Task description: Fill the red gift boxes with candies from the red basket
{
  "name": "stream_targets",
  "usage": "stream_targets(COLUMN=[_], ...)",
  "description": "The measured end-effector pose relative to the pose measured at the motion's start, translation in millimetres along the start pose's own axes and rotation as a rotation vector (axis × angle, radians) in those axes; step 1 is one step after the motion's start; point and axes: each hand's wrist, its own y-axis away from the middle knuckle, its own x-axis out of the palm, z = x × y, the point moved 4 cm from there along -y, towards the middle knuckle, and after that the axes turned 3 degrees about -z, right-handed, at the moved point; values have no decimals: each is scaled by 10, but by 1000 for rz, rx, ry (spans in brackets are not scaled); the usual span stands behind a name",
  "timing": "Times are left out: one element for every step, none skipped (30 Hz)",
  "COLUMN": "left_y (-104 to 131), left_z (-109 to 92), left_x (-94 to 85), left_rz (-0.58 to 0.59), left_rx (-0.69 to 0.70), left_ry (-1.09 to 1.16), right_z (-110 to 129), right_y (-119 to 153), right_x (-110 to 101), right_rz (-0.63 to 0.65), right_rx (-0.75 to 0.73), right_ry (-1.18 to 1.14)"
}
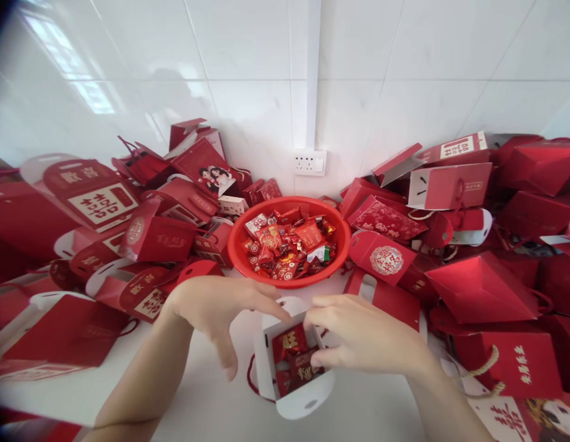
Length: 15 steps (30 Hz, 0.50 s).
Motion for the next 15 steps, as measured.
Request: stream_targets(left_y=[-13,-35,-62,-93,-125,-154,-179,-196,-206,-208,-203,-192,-178,-162,-147], left_z=[10,28,53,79,102,119,130,133,128,117,101,83,64,44,25], left_x=[27,60,98,141,188,235,277,310,334,348,354,354,349,344,340], left_rz=[-10,-33,-66,-102,-134,-161,-183,-203,-220,-233,-241,-246,-250,-253,-257], left_rx=[32,48,52,50,45,36,22,4,-20,-48,-81,-118,-159,-198,-230], left_ry=[3,4,2,-4,-18,-37,-61,-89,-117,-142,-165,-186,-205,-221,-234], right_z=[3,2,-2,-9,-17,-25,-35,-45,-55,-65,-73,-80,-83,-83,-78], right_y=[-2,-2,1,6,12,21,31,41,51,60,67,70,70,66,58], right_x=[-3,-8,-14,-19,-20,-14,-2,15,36,61,88,116,147,177,208], right_rz=[2,6,9,12,21,35,53,73,91,107,120,130,141,150,157], right_rx=[-26,-53,-81,-106,-131,-152,-168,-177,-183,-185,-189,-192,-199,-207,-217], right_ry=[-16,-35,-55,-75,-94,-110,-122,-132,-139,-146,-155,-164,-171,-172,-165])
